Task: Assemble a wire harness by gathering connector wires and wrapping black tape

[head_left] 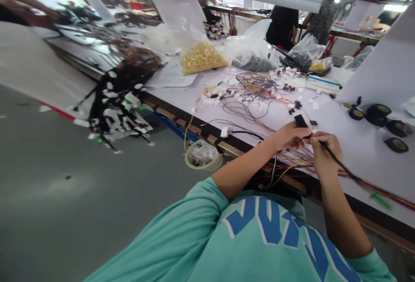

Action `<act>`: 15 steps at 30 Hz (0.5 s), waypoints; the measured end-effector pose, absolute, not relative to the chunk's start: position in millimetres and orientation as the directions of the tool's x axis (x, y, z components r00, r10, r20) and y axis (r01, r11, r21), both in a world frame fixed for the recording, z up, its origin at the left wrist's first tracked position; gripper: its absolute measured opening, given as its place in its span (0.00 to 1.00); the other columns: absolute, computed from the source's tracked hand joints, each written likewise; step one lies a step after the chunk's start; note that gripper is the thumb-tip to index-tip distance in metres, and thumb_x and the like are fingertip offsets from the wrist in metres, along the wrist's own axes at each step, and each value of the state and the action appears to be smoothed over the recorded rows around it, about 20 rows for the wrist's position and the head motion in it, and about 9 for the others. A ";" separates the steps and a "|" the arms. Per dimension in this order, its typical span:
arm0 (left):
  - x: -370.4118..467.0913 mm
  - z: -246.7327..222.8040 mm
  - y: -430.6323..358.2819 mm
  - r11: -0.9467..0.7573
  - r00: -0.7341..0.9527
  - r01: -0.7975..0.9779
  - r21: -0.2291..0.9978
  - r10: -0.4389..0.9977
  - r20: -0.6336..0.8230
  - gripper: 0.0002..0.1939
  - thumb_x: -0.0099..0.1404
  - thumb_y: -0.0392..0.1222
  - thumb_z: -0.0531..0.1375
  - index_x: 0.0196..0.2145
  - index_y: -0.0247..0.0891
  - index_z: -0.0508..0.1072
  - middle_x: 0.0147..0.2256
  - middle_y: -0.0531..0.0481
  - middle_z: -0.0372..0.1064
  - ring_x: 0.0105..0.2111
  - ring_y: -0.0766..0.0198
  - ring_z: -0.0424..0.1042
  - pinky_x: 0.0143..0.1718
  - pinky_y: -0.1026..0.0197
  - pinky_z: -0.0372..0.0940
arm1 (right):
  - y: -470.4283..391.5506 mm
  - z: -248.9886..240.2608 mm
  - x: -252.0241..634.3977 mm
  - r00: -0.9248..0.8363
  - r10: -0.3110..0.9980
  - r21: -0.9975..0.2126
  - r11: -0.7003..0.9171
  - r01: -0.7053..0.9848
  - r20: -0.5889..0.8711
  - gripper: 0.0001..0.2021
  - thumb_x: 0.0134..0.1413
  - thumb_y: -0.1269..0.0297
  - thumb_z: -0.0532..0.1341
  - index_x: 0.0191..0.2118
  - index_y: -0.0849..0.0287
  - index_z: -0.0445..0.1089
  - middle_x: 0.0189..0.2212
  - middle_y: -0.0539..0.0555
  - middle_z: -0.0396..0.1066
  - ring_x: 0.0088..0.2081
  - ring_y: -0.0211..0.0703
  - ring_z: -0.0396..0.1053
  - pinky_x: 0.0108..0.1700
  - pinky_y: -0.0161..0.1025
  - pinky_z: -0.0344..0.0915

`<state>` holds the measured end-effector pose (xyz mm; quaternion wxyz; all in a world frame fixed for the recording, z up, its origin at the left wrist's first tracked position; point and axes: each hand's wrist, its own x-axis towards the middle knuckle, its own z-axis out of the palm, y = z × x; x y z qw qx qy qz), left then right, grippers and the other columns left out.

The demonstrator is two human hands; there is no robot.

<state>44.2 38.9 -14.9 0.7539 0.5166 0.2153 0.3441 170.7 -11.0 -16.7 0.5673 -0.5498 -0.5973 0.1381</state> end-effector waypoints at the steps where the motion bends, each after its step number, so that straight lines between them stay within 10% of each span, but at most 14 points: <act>1: 41.6 -15.3 35.6 0.116 0.642 -0.288 0.950 0.760 0.102 0.22 0.48 0.54 0.61 0.35 0.37 0.62 0.23 0.56 0.60 0.20 0.72 0.60 0.20 0.67 0.55 | -8.5 -18.1 173.1 0.316 0.817 -0.846 0.341 0.410 0.482 0.09 0.46 0.60 0.61 0.24 0.58 0.63 0.27 0.50 0.68 0.28 0.39 0.68 0.34 0.42 0.66; 6: 26.6 -16.6 22.0 -0.431 0.695 -0.130 0.893 0.602 0.392 0.32 0.33 0.46 0.70 0.38 0.39 0.66 0.38 0.48 0.61 0.41 0.60 0.63 0.40 0.59 0.63 | -5.9 -11.7 186.9 0.353 0.862 -0.911 0.250 0.329 0.364 0.07 0.42 0.62 0.63 0.23 0.58 0.64 0.23 0.47 0.67 0.25 0.37 0.66 0.31 0.40 0.65; 11: 38.8 -23.5 25.5 -0.393 0.444 0.028 0.919 0.829 0.340 0.07 0.54 0.40 0.59 0.29 0.37 0.64 0.29 0.54 0.60 0.28 0.69 0.60 0.32 0.64 0.60 | -16.2 4.7 179.5 0.206 0.853 -0.800 0.329 0.502 0.479 0.06 0.43 0.63 0.62 0.22 0.57 0.65 0.23 0.48 0.67 0.28 0.37 0.65 0.32 0.37 0.62; 15: 52.3 -26.5 23.7 -0.458 0.258 0.144 0.877 0.873 0.414 0.08 0.53 0.31 0.57 0.20 0.37 0.61 0.23 0.56 0.58 0.27 0.70 0.61 0.33 0.64 0.59 | -14.6 -0.7 171.8 0.177 0.899 -0.801 0.251 0.543 0.402 0.06 0.46 0.61 0.59 0.25 0.57 0.65 0.19 0.45 0.61 0.21 0.35 0.58 0.25 0.35 0.58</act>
